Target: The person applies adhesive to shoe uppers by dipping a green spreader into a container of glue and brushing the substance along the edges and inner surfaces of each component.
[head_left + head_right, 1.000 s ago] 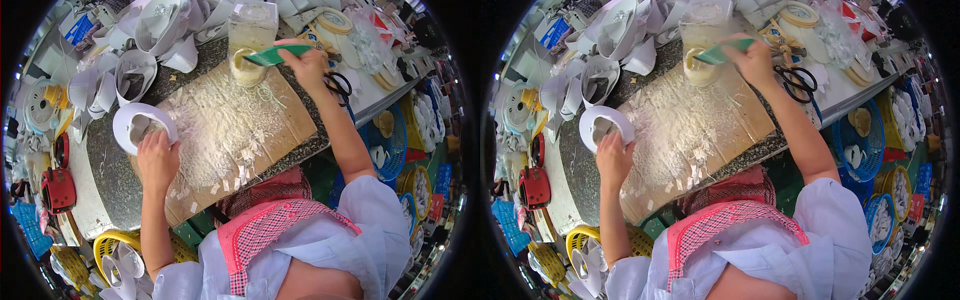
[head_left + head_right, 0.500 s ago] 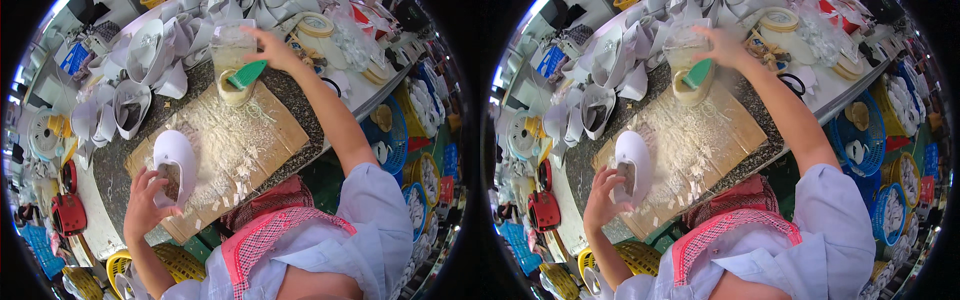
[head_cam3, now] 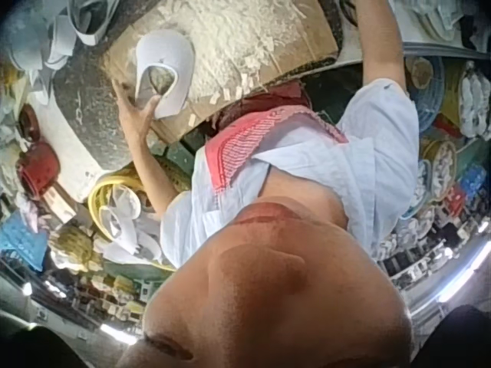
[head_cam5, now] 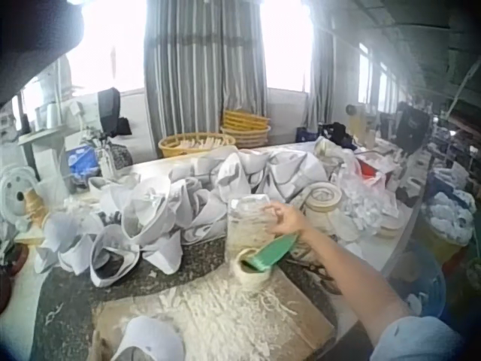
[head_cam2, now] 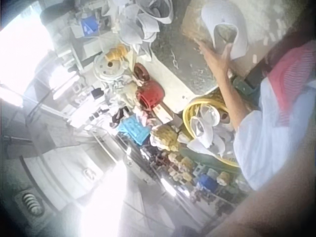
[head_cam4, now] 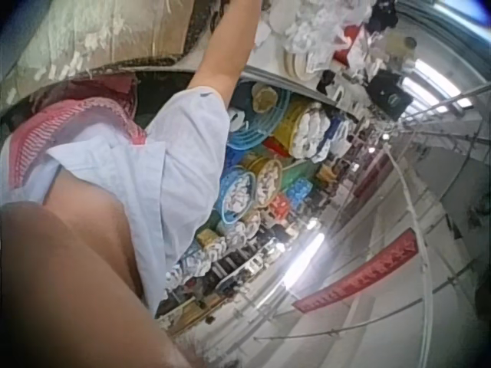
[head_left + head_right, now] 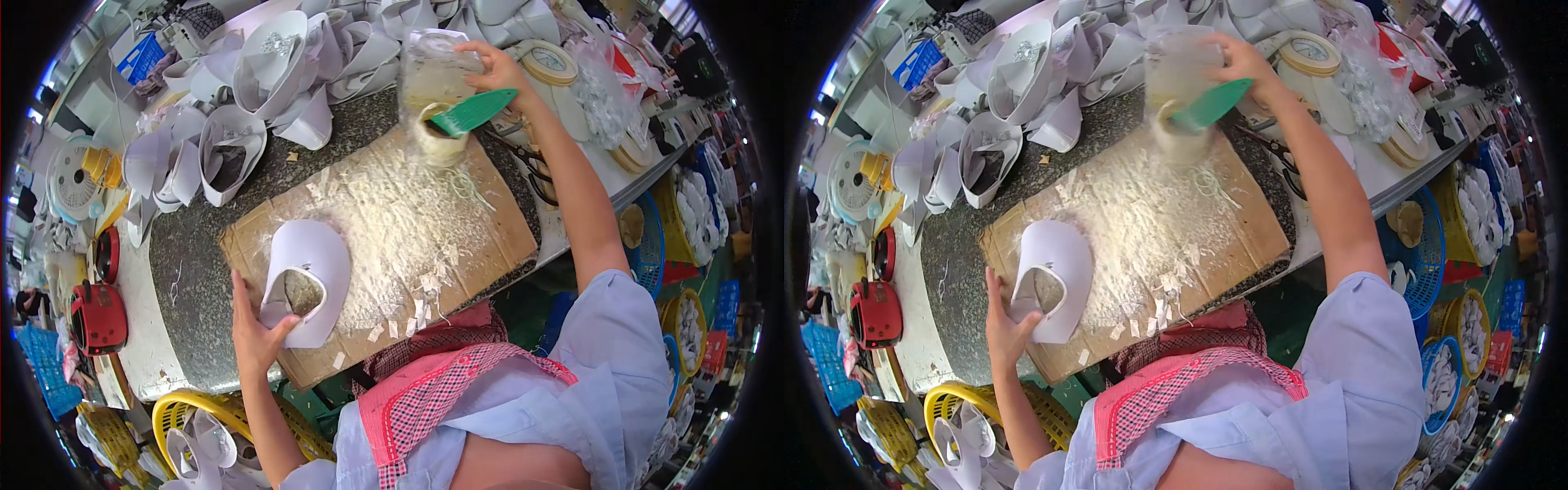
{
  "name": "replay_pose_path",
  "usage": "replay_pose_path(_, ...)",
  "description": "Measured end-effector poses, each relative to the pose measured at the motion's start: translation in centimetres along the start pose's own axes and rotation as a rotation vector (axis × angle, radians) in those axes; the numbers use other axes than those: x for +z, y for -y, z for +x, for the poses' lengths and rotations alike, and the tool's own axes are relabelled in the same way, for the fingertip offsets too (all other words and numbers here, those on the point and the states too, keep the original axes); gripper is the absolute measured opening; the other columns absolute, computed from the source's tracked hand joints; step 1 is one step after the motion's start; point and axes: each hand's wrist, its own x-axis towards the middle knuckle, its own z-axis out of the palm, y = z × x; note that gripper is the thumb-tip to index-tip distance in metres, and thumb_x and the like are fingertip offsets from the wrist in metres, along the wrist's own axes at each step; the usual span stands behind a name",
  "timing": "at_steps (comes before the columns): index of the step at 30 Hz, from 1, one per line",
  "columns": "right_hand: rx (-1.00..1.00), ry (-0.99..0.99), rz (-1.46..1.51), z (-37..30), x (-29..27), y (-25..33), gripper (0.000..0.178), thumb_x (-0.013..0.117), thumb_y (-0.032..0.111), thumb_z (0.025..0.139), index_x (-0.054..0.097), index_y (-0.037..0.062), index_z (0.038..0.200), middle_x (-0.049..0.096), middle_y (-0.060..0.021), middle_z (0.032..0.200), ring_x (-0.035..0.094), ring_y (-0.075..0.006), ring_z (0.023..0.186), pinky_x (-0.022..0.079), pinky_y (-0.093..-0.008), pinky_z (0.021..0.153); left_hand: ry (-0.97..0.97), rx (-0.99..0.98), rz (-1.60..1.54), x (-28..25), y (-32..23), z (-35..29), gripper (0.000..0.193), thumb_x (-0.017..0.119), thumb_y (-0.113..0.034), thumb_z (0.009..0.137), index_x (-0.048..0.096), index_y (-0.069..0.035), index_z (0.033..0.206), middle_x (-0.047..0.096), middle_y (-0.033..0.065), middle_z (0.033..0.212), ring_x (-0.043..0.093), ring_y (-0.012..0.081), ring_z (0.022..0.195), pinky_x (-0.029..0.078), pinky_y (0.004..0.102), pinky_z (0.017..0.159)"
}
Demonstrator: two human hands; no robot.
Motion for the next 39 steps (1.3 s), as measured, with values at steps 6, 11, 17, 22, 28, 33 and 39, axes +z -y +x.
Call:
replay_pose_path(6,0.084,0.099,0.140,-0.2,-2.4,-1.0,0.047,0.059,-0.002,0.072,0.046,0.0119,0.115,0.055,-0.0017,0.095,0.049,-0.0030,0.064,0.040,-0.0188,0.051,0.025,0.041,0.145,0.3,0.5,1.5,0.114,0.073,-0.050,0.047,0.012,-0.010,0.134,0.037,0.0244,0.124,0.024,0.0433,0.121,0.018,0.0489,0.099)
replay_pose_path(11,-0.138,0.005,-0.085,-0.7,-1.2,-3.3,0.051,0.062,0.006,0.075,0.041,0.0118,0.121,0.054,-0.0056,0.105,0.055,-0.0087,0.072,0.047,-0.0217,0.063,-0.172,0.220,0.160,0.6,-1.2,3.0,0.083,0.068,-0.050,0.058,0.040,-0.005,0.122,0.042,0.0191,0.122,0.031,0.0361,0.120,0.027,0.0438,0.096)
replay_pose_path(17,0.104,-0.464,0.234,-7.9,1.6,1.8,0.038,0.054,0.024,0.081,0.047,0.0026,0.113,0.063,-0.0057,0.084,0.059,-0.0117,0.071,0.046,-0.0248,0.059,-0.155,0.504,0.318,0.1,-5.7,-0.3,0.033,0.071,-0.016,0.060,0.060,-0.002,0.089,0.057,0.0103,0.090,0.051,0.0298,0.093,0.039,0.0402,0.079)
replay_pose_path(22,-0.049,-0.275,-0.706,-7.6,5.2,2.5,0.022,0.056,0.018,0.080,0.061,0.0042,0.096,0.063,-0.0065,0.081,0.059,-0.0105,0.067,0.044,-0.0201,0.056,-0.080,0.593,0.471,0.5,-7.3,0.9,0.026,0.067,-0.005,0.057,0.058,-0.004,0.081,0.056,0.0059,0.091,0.045,0.0303,0.099,0.038,0.0401,0.081)
replay_pose_path(28,-0.038,-0.343,-0.691,-8.1,4.9,5.0,0.016,0.060,0.014,0.076,0.063,0.0049,0.089,0.063,-0.0055,0.073,0.058,-0.0102,0.067,0.044,-0.0233,0.057,-0.267,0.682,0.344,-1.5,-9.3,-0.1,0.022,0.066,-0.007,0.067,0.059,-0.004,0.088,0.059,0.0061,0.092,0.056,0.0203,0.082,0.041,0.0355,0.080)
replay_pose_path(33,-0.193,-0.416,-0.260,-9.2,3.5,4.6,0.015,0.061,0.016,0.073,0.064,0.0073,0.085,0.063,-0.0075,0.076,0.059,-0.0186,0.065,0.044,-0.0274,0.059,-0.712,0.268,-0.374,-0.6,-5.2,1.7,0.024,0.061,-0.009,0.077,0.052,0.006,0.093,0.056,0.0082,0.087,0.050,0.0109,0.077,0.043,0.0231,0.066)
replay_pose_path(39,0.117,-0.616,0.159,-13.6,1.6,1.5,0.011,0.063,0.010,0.074,0.061,-0.0012,0.075,0.060,-0.0057,0.067,0.052,-0.0099,0.048,0.042,-0.0196,0.047,-0.500,0.784,0.264,0.2,-5.8,2.7,0.017,0.066,-0.009,0.067,0.055,-0.003,0.079,0.056,0.0097,0.080,0.052,0.0282,0.072,0.039,0.0382,0.077)
